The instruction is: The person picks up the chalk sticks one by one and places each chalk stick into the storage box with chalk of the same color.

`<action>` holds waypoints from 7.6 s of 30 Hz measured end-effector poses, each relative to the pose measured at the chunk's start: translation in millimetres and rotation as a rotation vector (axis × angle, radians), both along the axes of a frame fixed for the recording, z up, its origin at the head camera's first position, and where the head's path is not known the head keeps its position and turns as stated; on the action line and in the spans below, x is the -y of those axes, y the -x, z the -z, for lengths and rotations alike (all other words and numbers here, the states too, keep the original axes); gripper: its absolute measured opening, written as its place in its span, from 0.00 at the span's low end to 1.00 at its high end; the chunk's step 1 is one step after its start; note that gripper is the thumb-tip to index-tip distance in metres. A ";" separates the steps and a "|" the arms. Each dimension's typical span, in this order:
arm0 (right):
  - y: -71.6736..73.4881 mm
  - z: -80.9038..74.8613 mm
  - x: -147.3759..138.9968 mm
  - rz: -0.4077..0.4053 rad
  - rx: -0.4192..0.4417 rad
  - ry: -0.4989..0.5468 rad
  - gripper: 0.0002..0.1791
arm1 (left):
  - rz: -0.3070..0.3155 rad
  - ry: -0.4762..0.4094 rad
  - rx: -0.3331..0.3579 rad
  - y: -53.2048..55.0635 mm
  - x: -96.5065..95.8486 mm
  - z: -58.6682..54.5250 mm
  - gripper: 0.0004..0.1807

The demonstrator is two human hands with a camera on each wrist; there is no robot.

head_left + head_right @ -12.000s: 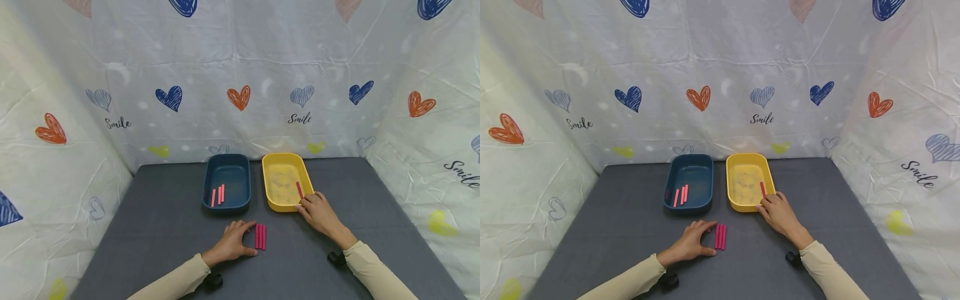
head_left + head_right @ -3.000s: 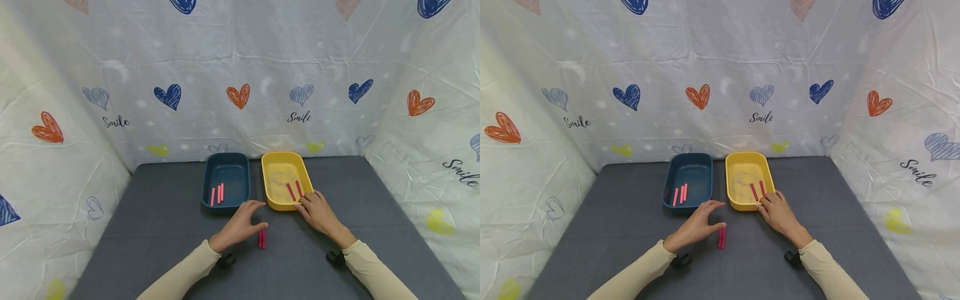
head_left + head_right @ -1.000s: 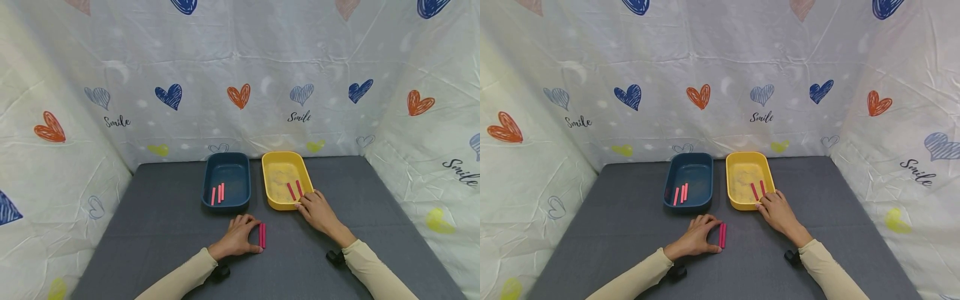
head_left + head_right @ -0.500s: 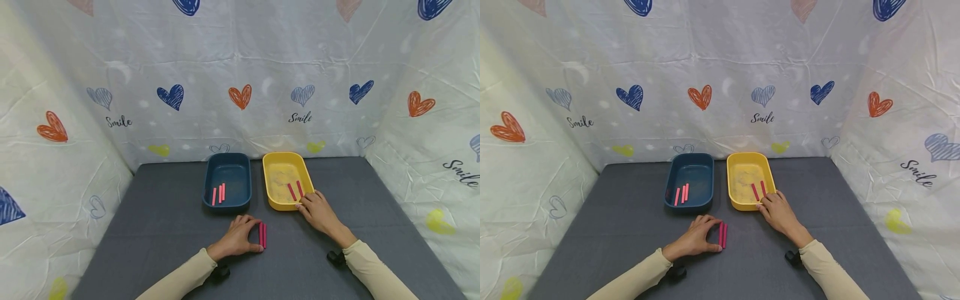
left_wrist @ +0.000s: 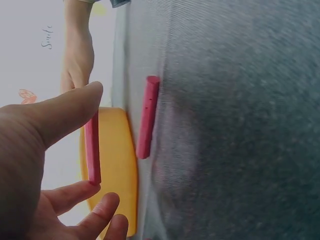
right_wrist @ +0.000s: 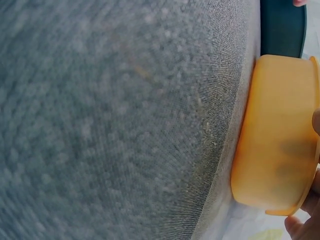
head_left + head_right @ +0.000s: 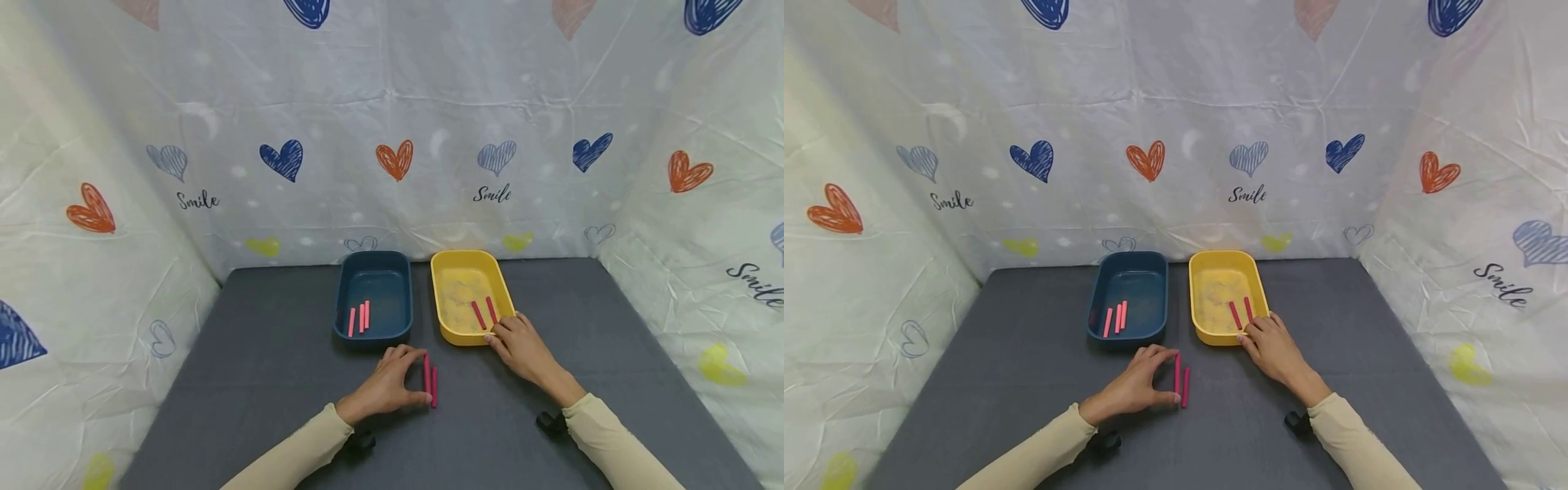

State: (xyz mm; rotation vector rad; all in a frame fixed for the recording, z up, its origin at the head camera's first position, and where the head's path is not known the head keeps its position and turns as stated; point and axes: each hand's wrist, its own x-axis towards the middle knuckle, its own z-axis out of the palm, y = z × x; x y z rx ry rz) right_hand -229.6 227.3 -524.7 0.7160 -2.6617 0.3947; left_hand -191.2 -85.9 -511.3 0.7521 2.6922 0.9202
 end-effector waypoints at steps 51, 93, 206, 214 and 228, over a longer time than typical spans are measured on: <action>2.3 3.8 -1.3 0.010 0.017 0.005 0.10 | -0.037 -0.220 -0.011 45.3 -47.1 -63.8 0.44; 4.1 3.8 -2.5 0.009 0.022 0.002 0.10 | -0.154 -0.229 0.065 118.4 -115.0 -43.1 0.44; 4.2 3.0 0.4 0.000 0.004 0.022 0.10 | 0.069 -0.052 -0.272 39.2 -67.7 -71.3 0.38; 5.2 -0.9 -0.1 0.009 0.014 0.006 0.11 | 0.080 -0.010 -0.245 24.5 -51.0 -69.2 0.41; 3.7 1.4 0.5 0.003 0.027 0.017 0.09 | 0.076 0.131 -0.196 10.4 -22.4 -47.6 0.42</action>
